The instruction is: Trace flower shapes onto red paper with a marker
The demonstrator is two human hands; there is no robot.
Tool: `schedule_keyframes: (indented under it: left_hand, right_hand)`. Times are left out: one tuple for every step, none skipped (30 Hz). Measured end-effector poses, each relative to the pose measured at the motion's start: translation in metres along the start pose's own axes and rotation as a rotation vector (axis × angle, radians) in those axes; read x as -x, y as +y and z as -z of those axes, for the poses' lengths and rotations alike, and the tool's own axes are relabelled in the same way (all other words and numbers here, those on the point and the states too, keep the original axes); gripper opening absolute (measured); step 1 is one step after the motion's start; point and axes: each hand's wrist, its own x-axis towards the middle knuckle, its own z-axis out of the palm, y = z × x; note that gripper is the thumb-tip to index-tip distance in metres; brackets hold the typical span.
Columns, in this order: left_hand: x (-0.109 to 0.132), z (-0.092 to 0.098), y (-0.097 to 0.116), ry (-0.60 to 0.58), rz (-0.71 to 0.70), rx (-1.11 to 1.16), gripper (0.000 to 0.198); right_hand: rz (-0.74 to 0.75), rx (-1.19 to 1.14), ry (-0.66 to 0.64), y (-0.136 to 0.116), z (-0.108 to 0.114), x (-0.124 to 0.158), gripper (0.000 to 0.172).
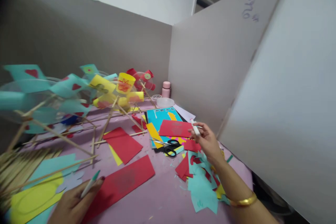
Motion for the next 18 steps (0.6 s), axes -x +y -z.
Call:
schedule_keyframes:
  left_hand:
    - [0.000,0.001,0.004,-0.035,-0.028,-0.014,0.040]
    - [0.001,0.002,0.007,-0.035,-0.059,-0.032,0.040]
    - [0.001,0.002,0.009,-0.032,-0.098,-0.070,0.040]
    - [0.001,0.003,0.011,-0.033,-0.137,-0.110,0.039]
    - [0.002,0.004,0.013,-0.037,-0.168,-0.136,0.037]
    - [0.003,0.004,0.014,-0.049,-0.202,-0.161,0.035]
    - [0.005,0.005,0.015,-0.070,-0.237,-0.179,0.033]
    - [0.006,0.005,0.016,-0.097,-0.276,-0.192,0.031]
    - [0.008,0.004,0.017,-0.125,-0.320,-0.209,0.030]
    - [0.011,0.004,0.018,-0.152,-0.366,-0.226,0.031]
    - [0.013,0.003,0.019,-0.172,-0.413,-0.244,0.032]
    - [0.015,0.002,0.020,-0.187,-0.459,-0.262,0.034]
    - [0.017,0.000,0.020,-0.194,-0.503,-0.279,0.035]
    - [0.018,-0.001,0.020,-0.195,-0.543,-0.298,0.036]
    - [0.019,-0.002,0.020,-0.191,-0.578,-0.317,0.036]
    - [0.020,-0.003,0.020,-0.185,-0.607,-0.334,0.036]
    - [0.021,-0.004,0.020,-0.177,-0.626,-0.347,0.036]
    - [0.021,-0.005,0.020,-0.162,-0.640,-0.362,0.036]
  right_hand:
    - [0.013,-0.034,0.036,-0.002,-0.004,0.003,0.032]
    - [0.019,-0.065,0.057,-0.003,-0.009,0.006,0.029]
    - [0.019,-0.094,0.066,-0.006,-0.014,0.009,0.028]
    - [0.010,-0.119,0.053,-0.008,-0.020,0.012,0.028]
    - [-0.003,-0.147,0.030,-0.011,-0.027,0.015,0.027]
    - [-0.019,-0.177,-0.001,-0.015,-0.035,0.018,0.027]
    - [-0.042,-0.209,-0.036,-0.018,-0.043,0.021,0.029]
    - [-0.080,-0.258,-0.072,-0.021,-0.052,0.024,0.034]
    - [-0.116,-0.293,-0.106,-0.024,-0.062,0.027,0.037]
    - [-0.151,-0.311,-0.128,-0.026,-0.072,0.031,0.036]
    - [-0.175,-0.329,-0.139,-0.028,-0.082,0.034,0.032]
    - [-0.183,-0.342,-0.147,-0.029,-0.093,0.038,0.028]
    - [-0.195,-0.348,-0.170,-0.029,-0.104,0.042,0.028]
    - [-0.211,-0.355,-0.205,-0.028,-0.114,0.046,0.030]
    - [-0.223,-0.364,-0.244,-0.027,-0.124,0.050,0.031]
    - [-0.238,-0.368,-0.286,-0.026,-0.133,0.053,0.034]
    - [-0.257,-0.371,-0.322,-0.025,-0.142,0.056,0.036]
    - [-0.274,-0.366,-0.355,-0.023,-0.150,0.058,0.035]
